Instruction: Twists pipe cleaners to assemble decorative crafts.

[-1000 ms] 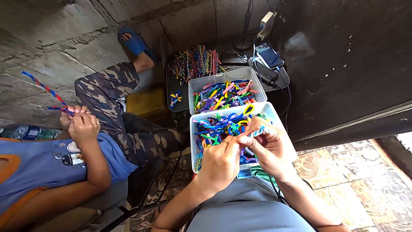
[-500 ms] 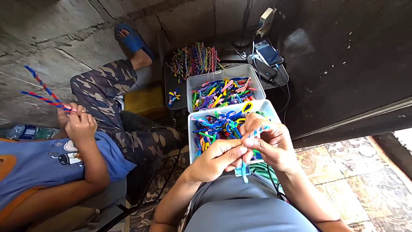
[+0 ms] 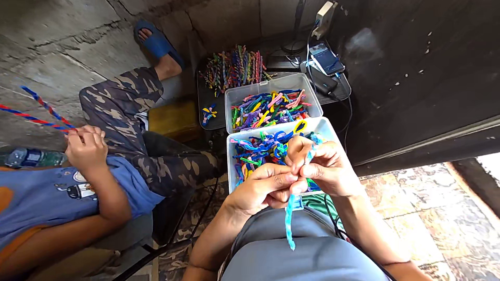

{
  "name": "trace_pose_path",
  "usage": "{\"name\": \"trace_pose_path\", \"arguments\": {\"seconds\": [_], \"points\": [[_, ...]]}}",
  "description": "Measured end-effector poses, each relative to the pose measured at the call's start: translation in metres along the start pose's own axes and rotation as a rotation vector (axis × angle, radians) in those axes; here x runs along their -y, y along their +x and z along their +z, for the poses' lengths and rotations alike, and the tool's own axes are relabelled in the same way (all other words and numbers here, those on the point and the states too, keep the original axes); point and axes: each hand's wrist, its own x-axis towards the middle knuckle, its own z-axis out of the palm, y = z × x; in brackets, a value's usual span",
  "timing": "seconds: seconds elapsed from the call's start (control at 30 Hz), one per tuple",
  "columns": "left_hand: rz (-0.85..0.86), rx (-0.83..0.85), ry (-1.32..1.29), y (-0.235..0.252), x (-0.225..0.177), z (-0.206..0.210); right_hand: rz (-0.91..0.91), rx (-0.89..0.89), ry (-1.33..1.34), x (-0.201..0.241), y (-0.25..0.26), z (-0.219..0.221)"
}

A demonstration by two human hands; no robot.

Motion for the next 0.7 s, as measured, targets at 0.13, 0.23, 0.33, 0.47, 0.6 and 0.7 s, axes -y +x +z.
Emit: {"name": "trace_pose_path", "arguments": {"seconds": [0.13, 0.23, 0.33, 0.47, 0.6, 0.7], "points": [[0.139, -0.112, 0.439, 0.001, 0.004, 0.005, -0.061, -0.189, -0.101, 0.002, -0.004, 0.007], [0.366, -0.424, 1.351, 0.005, 0.014, 0.009, -0.083, -0.364, -0.322, 0.002, -0.006, 0.012], [0.487, -0.648, 1.790, 0.015, 0.030, 0.009, -0.103, -0.460, -0.511, -0.003, -0.004, 0.018], [0.272, -0.351, 0.979, 0.008, 0.015, 0.008, -0.029, -0.308, -0.344, 0.002, -0.003, 0.010], [0.019, 0.017, 0.062, 0.004, 0.004, 0.001, -0.031, 0.099, -0.044, 0.004, 0.000, -0.007], [-0.014, 0.142, -0.013, 0.003, 0.006, 0.002, -0.112, 0.161, 0.025, 0.001, 0.002, -0.005]]}}
